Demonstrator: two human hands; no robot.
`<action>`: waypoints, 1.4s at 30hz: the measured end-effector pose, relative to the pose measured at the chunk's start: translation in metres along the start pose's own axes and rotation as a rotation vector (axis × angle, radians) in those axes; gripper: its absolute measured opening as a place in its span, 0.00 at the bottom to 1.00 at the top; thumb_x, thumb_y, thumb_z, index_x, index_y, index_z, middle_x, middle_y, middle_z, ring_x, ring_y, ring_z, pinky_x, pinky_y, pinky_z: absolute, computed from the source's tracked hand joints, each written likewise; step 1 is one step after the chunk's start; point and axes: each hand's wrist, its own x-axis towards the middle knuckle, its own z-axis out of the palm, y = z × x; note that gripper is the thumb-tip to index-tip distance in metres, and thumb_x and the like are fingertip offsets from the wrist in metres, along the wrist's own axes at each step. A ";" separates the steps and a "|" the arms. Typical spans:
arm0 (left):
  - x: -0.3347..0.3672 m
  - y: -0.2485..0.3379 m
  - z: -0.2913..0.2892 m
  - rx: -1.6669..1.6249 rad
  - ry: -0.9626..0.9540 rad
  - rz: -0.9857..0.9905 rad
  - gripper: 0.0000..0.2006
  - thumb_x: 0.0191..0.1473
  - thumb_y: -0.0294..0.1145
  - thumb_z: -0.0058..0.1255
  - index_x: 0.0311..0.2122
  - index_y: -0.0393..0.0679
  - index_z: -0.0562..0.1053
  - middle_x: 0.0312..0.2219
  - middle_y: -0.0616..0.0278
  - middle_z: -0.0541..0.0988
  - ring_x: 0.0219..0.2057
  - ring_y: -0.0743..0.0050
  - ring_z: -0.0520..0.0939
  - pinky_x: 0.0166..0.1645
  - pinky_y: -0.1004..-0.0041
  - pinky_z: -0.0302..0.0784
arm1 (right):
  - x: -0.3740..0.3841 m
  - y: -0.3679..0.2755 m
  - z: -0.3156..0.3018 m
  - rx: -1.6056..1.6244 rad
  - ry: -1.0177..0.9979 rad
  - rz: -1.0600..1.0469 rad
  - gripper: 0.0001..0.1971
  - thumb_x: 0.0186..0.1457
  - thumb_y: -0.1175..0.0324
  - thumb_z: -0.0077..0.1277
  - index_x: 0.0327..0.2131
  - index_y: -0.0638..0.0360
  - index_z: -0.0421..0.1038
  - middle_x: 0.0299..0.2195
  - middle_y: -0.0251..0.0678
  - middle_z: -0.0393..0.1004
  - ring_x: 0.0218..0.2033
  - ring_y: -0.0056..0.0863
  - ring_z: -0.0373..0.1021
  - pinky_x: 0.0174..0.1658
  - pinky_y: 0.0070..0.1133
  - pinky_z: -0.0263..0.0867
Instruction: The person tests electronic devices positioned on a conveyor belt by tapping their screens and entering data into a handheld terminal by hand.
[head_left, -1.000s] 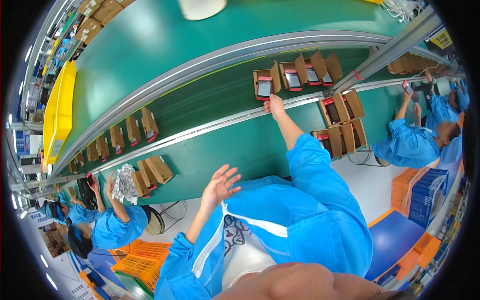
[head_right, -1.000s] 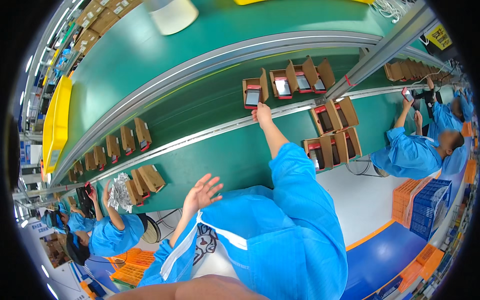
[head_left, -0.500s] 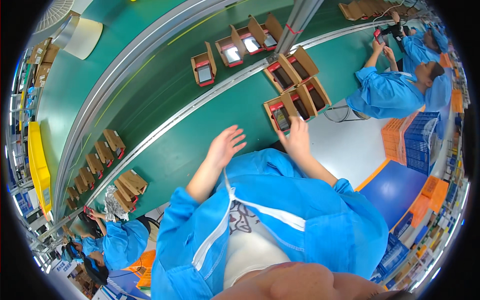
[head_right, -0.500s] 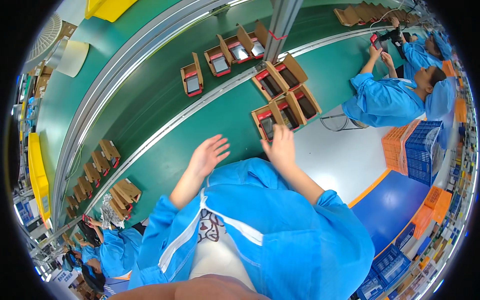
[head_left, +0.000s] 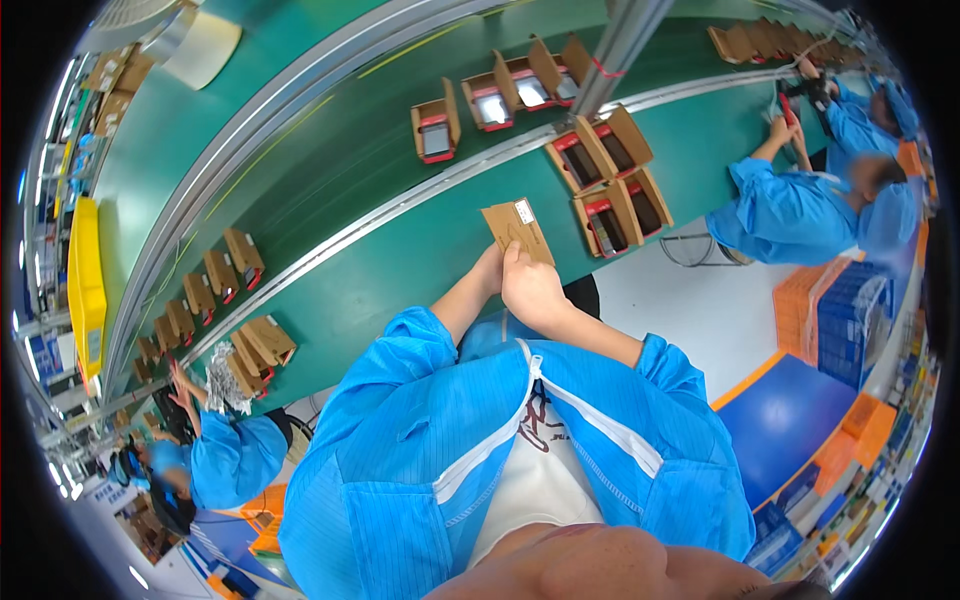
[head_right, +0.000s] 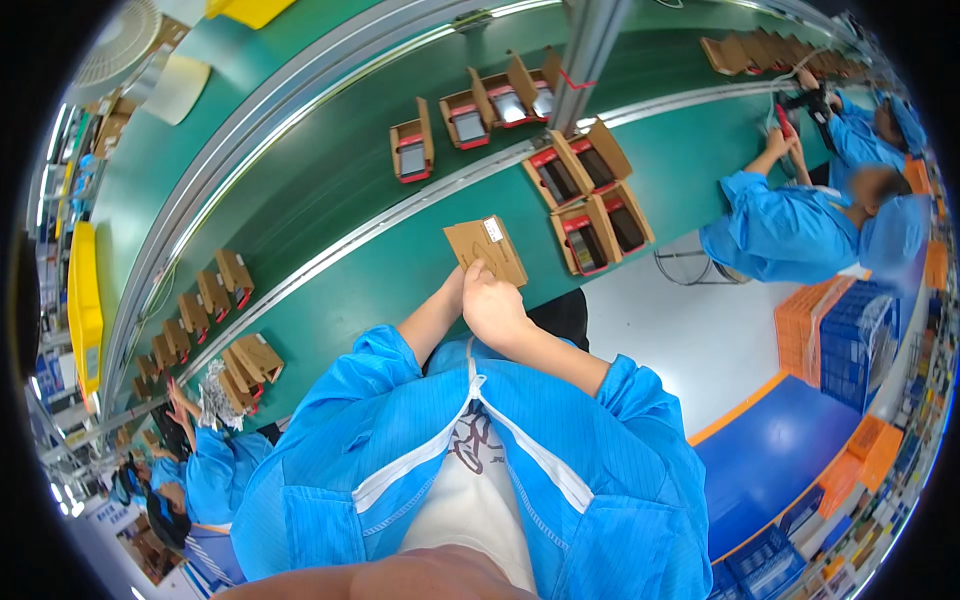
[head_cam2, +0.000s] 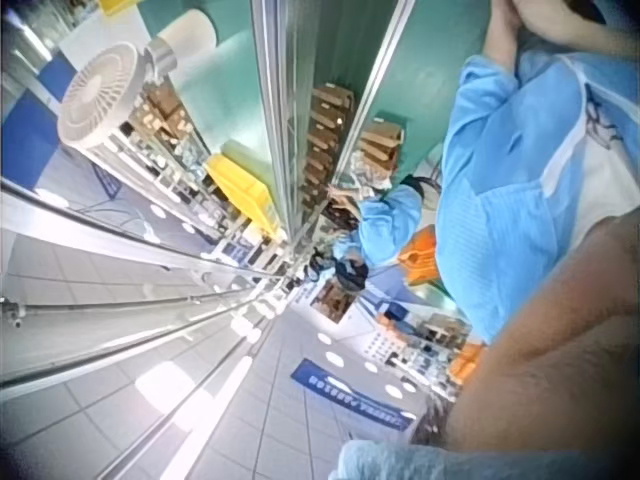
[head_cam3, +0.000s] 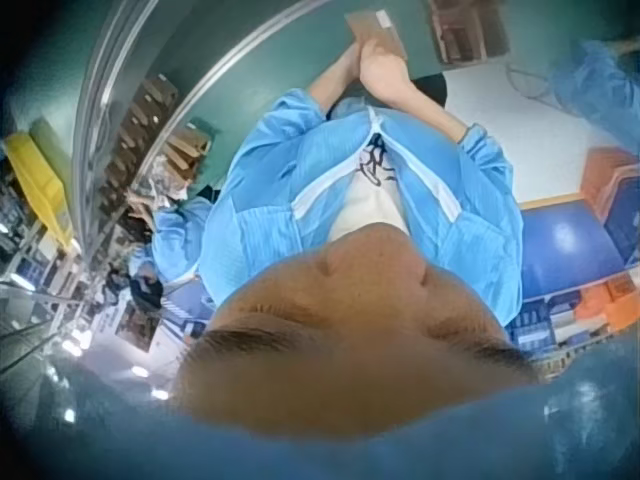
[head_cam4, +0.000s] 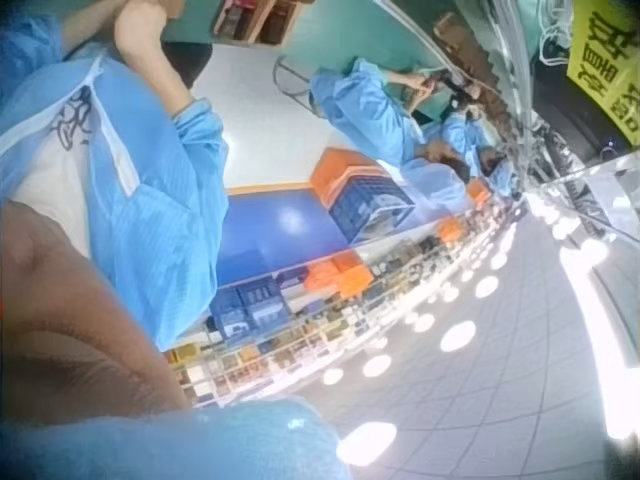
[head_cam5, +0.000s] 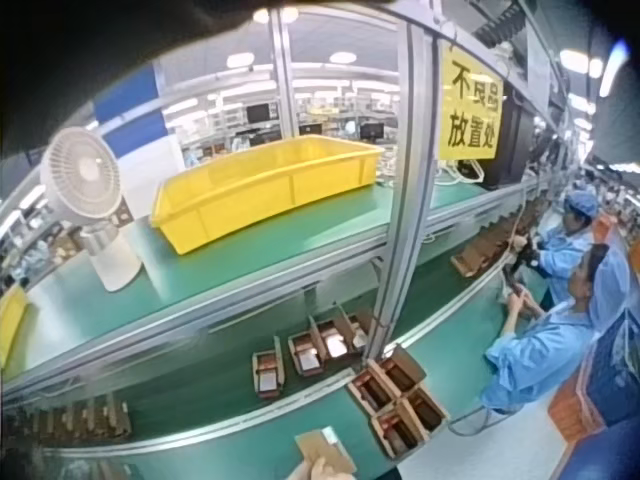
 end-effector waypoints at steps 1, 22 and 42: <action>-0.006 -0.001 -0.022 0.013 -0.094 0.053 0.18 0.60 0.44 0.35 0.50 0.46 0.67 0.44 0.60 0.74 0.44 0.65 0.75 0.51 0.65 0.70 | 0.006 -0.010 -0.006 0.013 -0.030 -0.030 0.20 0.46 0.74 0.42 0.42 0.79 0.62 0.24 0.51 0.73 0.21 0.40 0.73 0.23 0.28 0.70; -0.254 0.069 -0.070 -0.094 0.666 0.506 0.28 0.55 0.57 0.42 0.52 0.46 0.59 0.32 0.66 0.69 0.33 0.77 0.72 0.36 0.70 0.73 | 0.201 -0.098 0.047 0.228 -0.131 -0.033 0.30 0.55 0.44 0.42 0.44 0.66 0.61 0.36 0.50 0.72 0.34 0.46 0.72 0.33 0.34 0.69; -0.234 0.049 0.048 -0.435 -0.124 0.607 0.21 0.61 0.36 0.37 0.59 0.48 0.55 0.53 0.59 0.65 0.55 0.63 0.67 0.57 0.58 0.66 | 0.009 -0.095 -0.024 1.538 -0.137 -0.009 0.23 0.65 0.56 0.28 0.52 0.65 0.59 0.43 0.38 0.68 0.43 0.20 0.66 0.47 0.17 0.62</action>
